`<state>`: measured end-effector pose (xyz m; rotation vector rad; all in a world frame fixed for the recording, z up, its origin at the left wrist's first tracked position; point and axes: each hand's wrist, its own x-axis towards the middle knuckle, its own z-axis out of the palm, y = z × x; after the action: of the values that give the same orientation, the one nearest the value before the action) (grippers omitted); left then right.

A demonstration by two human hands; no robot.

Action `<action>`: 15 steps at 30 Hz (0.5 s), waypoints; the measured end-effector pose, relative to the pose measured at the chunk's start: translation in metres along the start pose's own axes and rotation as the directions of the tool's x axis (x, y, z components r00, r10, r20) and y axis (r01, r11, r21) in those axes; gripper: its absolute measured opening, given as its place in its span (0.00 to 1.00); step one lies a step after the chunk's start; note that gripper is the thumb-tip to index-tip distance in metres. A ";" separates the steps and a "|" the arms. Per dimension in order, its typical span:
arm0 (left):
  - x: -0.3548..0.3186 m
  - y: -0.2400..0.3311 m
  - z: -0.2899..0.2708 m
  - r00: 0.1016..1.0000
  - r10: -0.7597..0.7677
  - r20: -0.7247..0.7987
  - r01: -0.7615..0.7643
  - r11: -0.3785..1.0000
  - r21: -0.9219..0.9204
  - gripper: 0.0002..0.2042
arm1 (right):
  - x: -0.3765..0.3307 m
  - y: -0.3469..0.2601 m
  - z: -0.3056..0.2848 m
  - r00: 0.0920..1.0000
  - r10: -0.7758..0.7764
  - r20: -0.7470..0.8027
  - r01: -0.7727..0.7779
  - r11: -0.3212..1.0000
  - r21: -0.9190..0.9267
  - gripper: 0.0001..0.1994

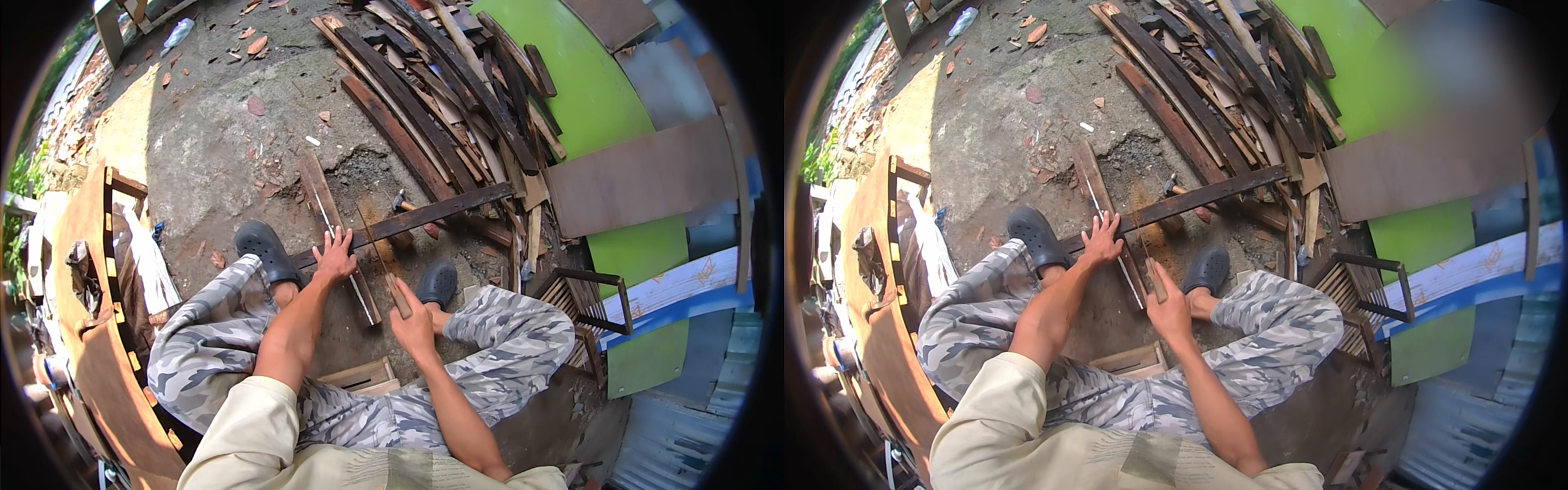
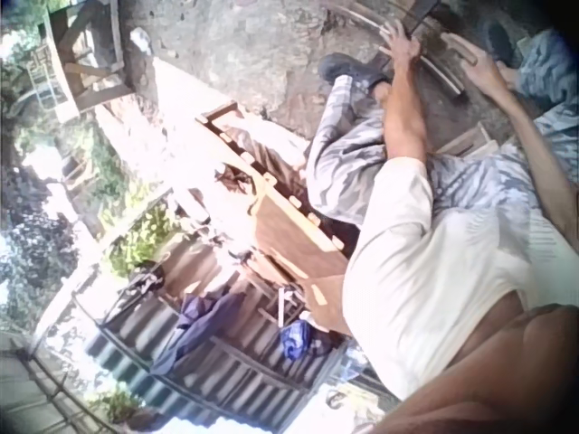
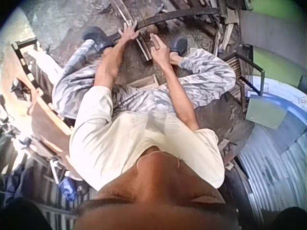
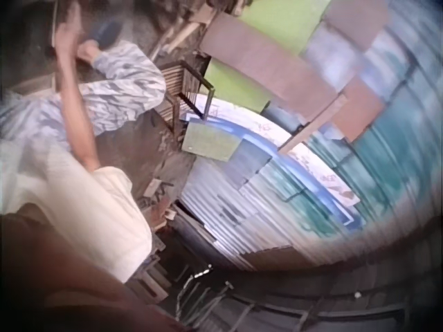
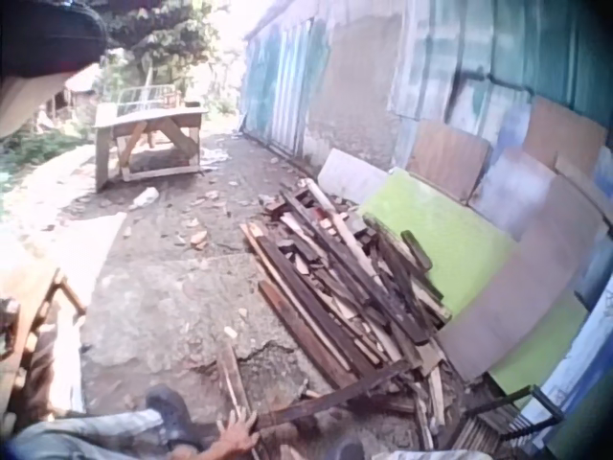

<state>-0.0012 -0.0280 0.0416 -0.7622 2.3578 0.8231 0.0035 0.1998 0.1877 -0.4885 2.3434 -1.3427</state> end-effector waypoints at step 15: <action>-0.025 0.003 -0.001 0.993 -0.040 0.113 0.011 0.969 0.247 0.40 | 0.057 0.020 0.030 0.991 0.134 0.028 -0.130 0.986 -0.103 0.29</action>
<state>0.0146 -0.0184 0.0588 -0.6219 2.2845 0.5349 -0.0329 0.1599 0.1476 -0.3760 2.3783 -1.1513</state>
